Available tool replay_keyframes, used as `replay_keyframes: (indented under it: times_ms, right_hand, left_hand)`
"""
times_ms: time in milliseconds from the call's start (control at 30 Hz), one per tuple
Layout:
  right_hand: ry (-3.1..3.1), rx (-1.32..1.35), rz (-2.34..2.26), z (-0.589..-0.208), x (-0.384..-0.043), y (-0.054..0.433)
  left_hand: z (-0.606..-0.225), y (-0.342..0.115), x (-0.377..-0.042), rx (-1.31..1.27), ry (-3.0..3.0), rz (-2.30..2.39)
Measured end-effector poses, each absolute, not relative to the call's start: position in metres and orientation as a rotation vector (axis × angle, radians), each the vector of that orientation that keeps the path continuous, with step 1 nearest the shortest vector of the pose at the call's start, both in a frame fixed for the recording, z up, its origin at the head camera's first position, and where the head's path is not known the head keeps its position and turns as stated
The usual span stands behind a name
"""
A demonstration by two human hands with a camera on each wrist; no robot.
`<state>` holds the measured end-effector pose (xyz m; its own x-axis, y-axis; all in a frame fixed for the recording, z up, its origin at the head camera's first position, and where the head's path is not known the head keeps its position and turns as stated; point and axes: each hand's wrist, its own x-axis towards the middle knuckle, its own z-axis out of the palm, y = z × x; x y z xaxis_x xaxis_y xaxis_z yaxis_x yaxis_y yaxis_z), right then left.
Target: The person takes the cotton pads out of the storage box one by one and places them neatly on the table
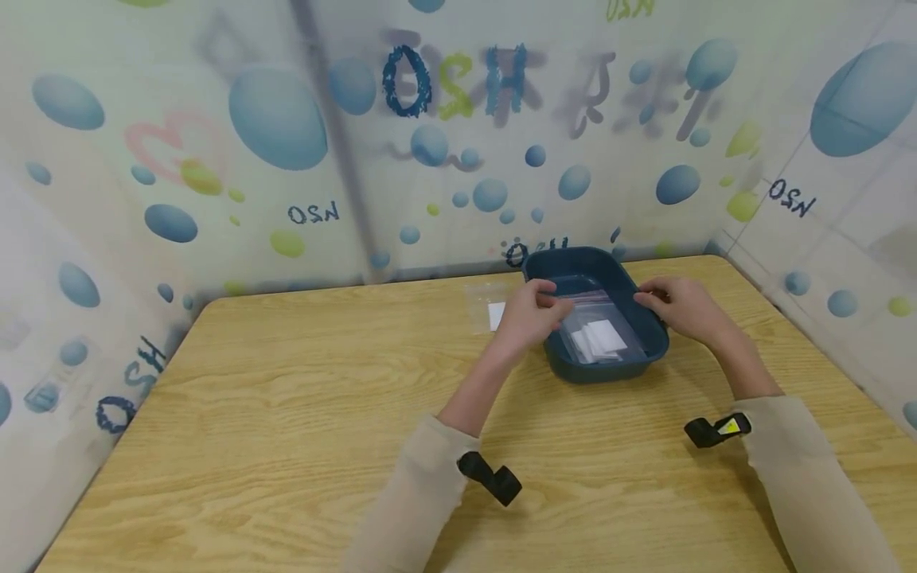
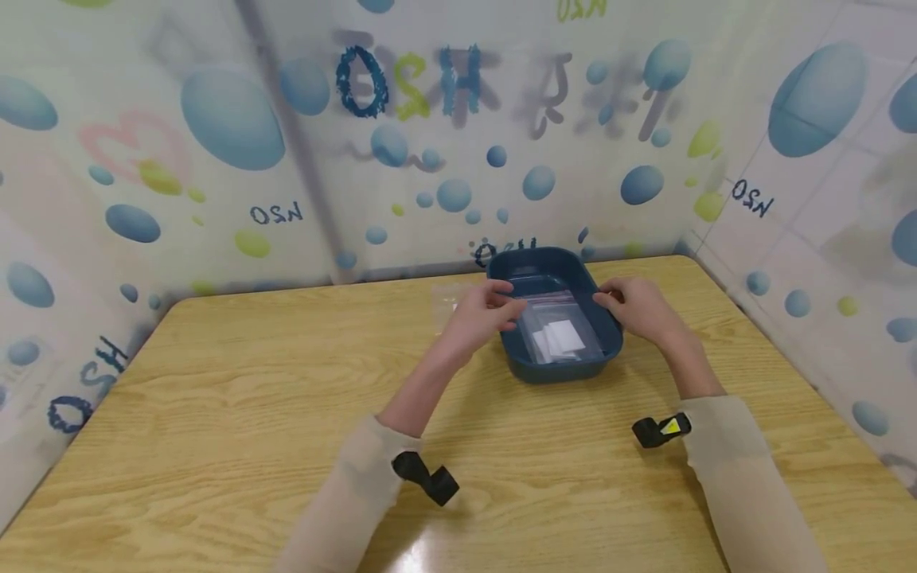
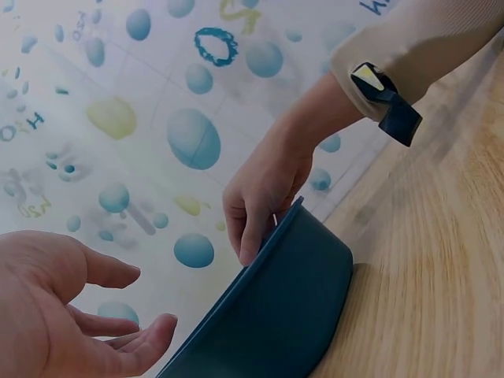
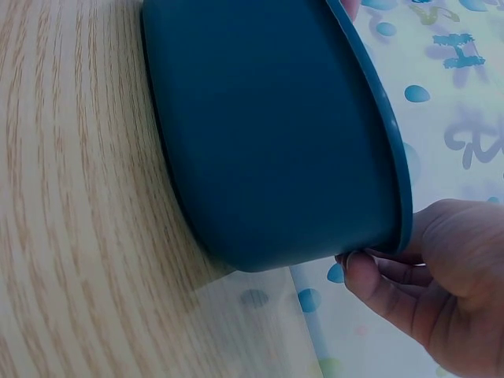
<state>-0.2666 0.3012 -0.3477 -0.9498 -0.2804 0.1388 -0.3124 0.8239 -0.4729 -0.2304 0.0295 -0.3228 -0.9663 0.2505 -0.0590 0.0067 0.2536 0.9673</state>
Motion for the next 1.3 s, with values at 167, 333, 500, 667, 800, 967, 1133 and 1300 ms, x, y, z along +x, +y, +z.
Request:
replay_keyframes:
  times_ms: [167,333,500,667,800,967,1133,1300]
  right_hand:
    - [-2.938,0.481,0.801,-0.349,-0.266,0.301]
    - [-2.937,0.483,0.796,-0.349,-0.266,0.302]
    - [-2.930,0.482,0.794,-0.348,-0.265,0.302]
    - [-2.934,0.481,0.794,-0.347,-0.265,0.302]
    - [-2.936,0.488,0.793,-0.347,-0.266,0.302]
    - [-2.933,0.497,0.797,-0.348,-0.266,0.301]
    - [-2.925,0.499,0.785,-0.348,-0.267,0.302]
    - [-2.933,0.490,0.776,-0.348,-0.267,0.302]
  left_hand:
    - [-0.326,0.035,-0.230,0.256,2.336,1.760]
    - [-0.327,0.042,-0.234,0.242,2.370,1.732]
    - [-0.326,0.049,-0.237,0.237,2.384,1.656]
    - [-0.326,0.054,-0.238,0.245,2.405,1.580]
    - [-0.328,0.058,-0.239,0.229,2.432,1.551]
    - [-0.330,0.062,-0.241,0.220,2.409,1.563]
    - [-0.334,0.068,-0.244,0.211,2.388,1.569]
    - [-0.337,0.074,-0.245,0.204,2.380,1.558]
